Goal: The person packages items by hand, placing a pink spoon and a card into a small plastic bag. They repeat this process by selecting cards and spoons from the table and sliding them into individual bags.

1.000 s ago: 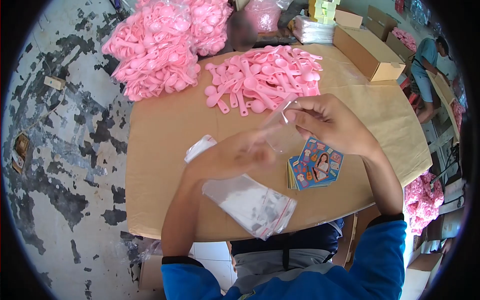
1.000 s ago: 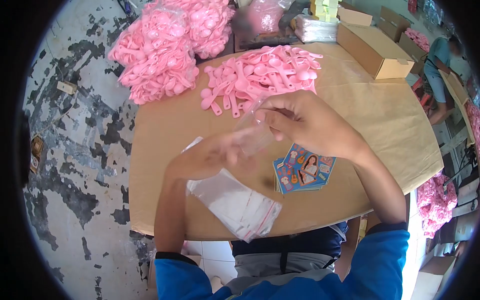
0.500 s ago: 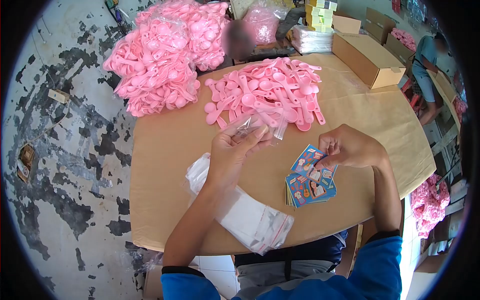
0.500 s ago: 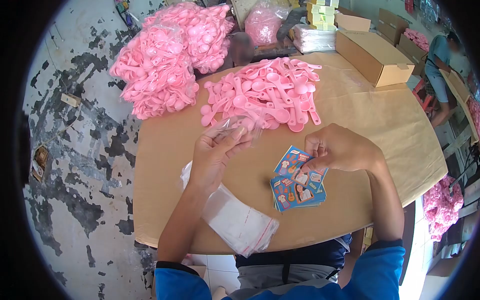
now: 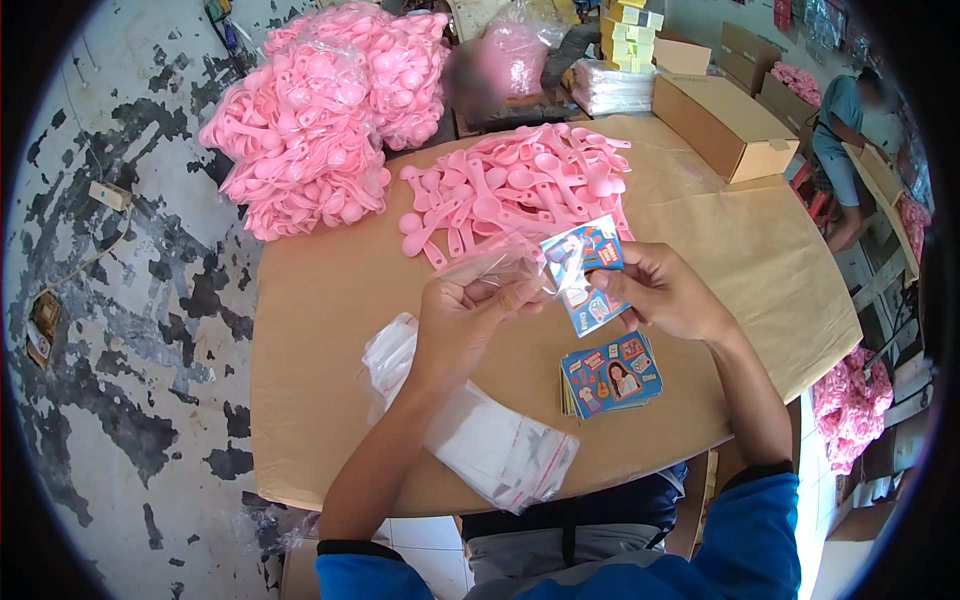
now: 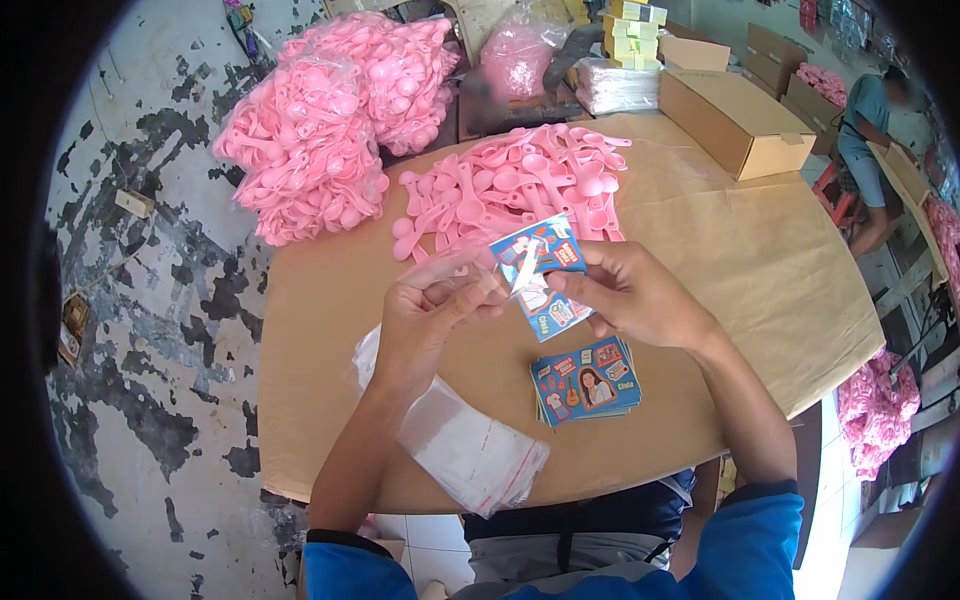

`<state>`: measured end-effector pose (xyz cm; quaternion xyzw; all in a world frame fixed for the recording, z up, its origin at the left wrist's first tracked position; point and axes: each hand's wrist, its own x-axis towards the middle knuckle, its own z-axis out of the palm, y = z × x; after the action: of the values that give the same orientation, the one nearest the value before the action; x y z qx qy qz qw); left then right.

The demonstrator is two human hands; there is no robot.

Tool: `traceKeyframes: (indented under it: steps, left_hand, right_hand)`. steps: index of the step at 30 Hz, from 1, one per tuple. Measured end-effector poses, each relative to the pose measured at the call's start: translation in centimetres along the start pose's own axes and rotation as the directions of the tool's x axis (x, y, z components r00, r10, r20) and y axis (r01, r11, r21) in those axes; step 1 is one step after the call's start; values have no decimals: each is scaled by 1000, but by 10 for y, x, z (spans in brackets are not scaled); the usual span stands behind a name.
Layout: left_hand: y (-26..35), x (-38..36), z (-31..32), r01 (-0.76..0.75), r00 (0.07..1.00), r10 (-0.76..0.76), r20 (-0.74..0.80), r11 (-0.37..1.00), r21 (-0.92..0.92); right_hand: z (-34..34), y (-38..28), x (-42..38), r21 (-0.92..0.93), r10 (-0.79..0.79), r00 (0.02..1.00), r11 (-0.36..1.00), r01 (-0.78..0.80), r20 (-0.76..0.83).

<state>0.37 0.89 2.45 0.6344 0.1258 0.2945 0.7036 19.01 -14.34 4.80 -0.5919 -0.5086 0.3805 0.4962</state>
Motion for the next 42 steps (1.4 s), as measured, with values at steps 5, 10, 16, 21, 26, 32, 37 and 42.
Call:
traceKeyframes:
  steps: [5,10,16,21,26,32,37,42]
  left_hand:
    - [4,0,5,4,999,-5,-39,1000,-14]
    - [8,1,4,9,999,-12,-52,999,-45]
    - [3,0,3,-11,1000,12,-19,999,35]
    - [2,-2,8,-23,997,17,71,996,82]
    - [4,-3,8,68,998,-67,15,987,-145]
    - [1,-7,19,-78,995,77,59,997,22]
    - [2,-16,29,-76,994,80,72,996,-50]
    - [20,-9,15,-12,997,38,64,929,-370]
  right_hand:
    - [5,-3,-2,-94,-38,999,995,41,28]
    - [2,7,1,-54,-134,991,990,133,-11]
    - [9,8,0,-196,-173,985,966,172,12]
    - [14,-2,-4,-261,-138,989,955,145,43]
    - [22,6,-2,23,-102,990,994,105,-101]
    - [37,16,2,103,-132,985,984,143,-110]
    - [45,21,4,190,-118,983,971,144,-141]
    - [45,17,2,126,-59,995,990,69,-83]
